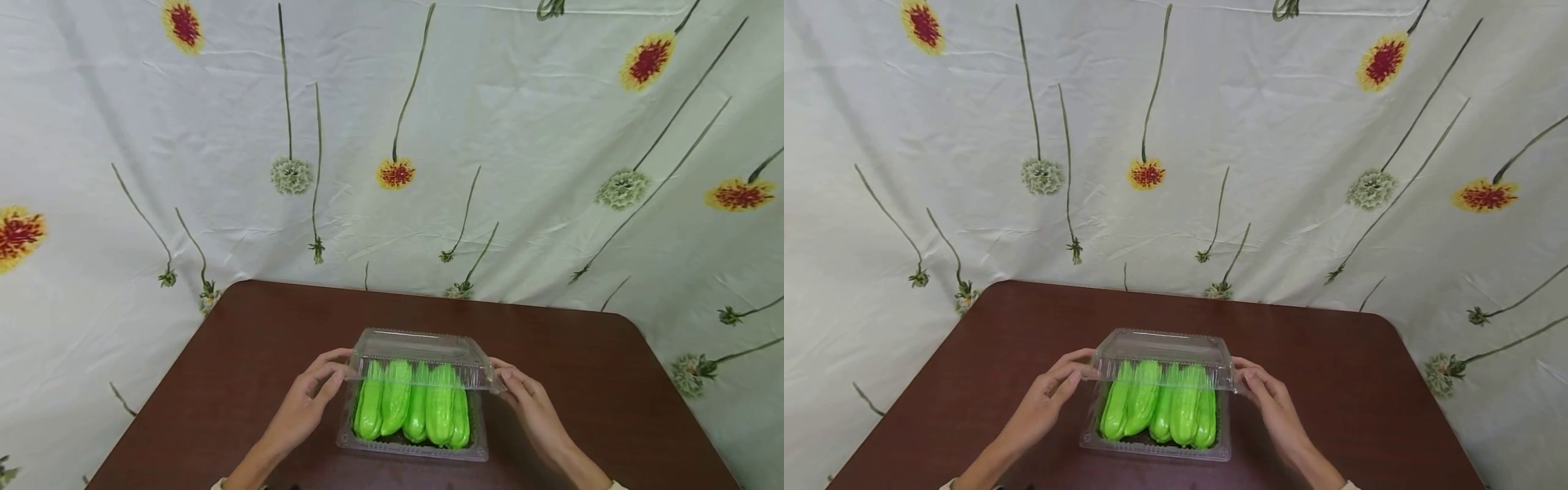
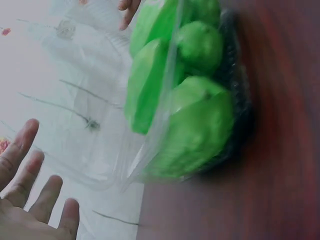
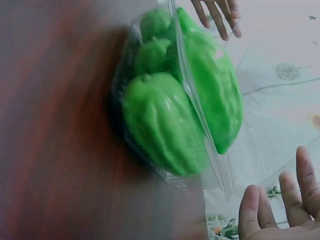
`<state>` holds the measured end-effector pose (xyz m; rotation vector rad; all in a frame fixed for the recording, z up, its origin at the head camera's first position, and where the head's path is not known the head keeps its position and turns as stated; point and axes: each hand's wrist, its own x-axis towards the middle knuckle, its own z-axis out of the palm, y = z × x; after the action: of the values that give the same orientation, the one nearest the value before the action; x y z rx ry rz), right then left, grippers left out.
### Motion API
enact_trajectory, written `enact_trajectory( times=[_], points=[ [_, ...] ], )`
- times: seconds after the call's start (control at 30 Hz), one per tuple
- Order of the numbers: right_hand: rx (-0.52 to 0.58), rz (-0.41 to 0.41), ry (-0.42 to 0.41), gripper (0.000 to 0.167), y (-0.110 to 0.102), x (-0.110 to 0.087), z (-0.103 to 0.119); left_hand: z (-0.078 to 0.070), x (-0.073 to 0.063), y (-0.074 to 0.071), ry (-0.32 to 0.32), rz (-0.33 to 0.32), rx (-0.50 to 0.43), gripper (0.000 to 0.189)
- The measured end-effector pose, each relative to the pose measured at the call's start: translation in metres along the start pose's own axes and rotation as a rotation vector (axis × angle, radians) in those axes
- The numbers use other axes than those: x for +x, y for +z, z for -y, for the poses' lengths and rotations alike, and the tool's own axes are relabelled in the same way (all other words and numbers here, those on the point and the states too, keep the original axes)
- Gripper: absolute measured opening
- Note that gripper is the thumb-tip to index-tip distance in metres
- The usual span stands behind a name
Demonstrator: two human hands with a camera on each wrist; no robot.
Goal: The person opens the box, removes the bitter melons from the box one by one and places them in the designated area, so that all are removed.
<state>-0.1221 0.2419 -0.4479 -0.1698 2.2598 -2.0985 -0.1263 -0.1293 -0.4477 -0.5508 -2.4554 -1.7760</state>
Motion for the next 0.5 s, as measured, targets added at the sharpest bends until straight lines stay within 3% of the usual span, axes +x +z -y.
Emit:
enact_trajectory(
  times=[0.17,0.37,0.5],
  points=[
    [0.02,-0.005,-0.08,0.046,-0.001,0.014,-0.001,0.004,0.016,-0.004,0.015,-0.007,-0.02,0.035],
    [-0.131,0.003,-0.14,0.045,-0.005,0.03,-0.006,0.009,0.034,-0.007,-0.01,0.03,-0.033,0.036],
    [-0.172,0.008,-0.159,0.043,-0.006,0.039,-0.007,0.018,0.047,-0.009,0.006,0.078,-0.03,0.038]
  ],
)
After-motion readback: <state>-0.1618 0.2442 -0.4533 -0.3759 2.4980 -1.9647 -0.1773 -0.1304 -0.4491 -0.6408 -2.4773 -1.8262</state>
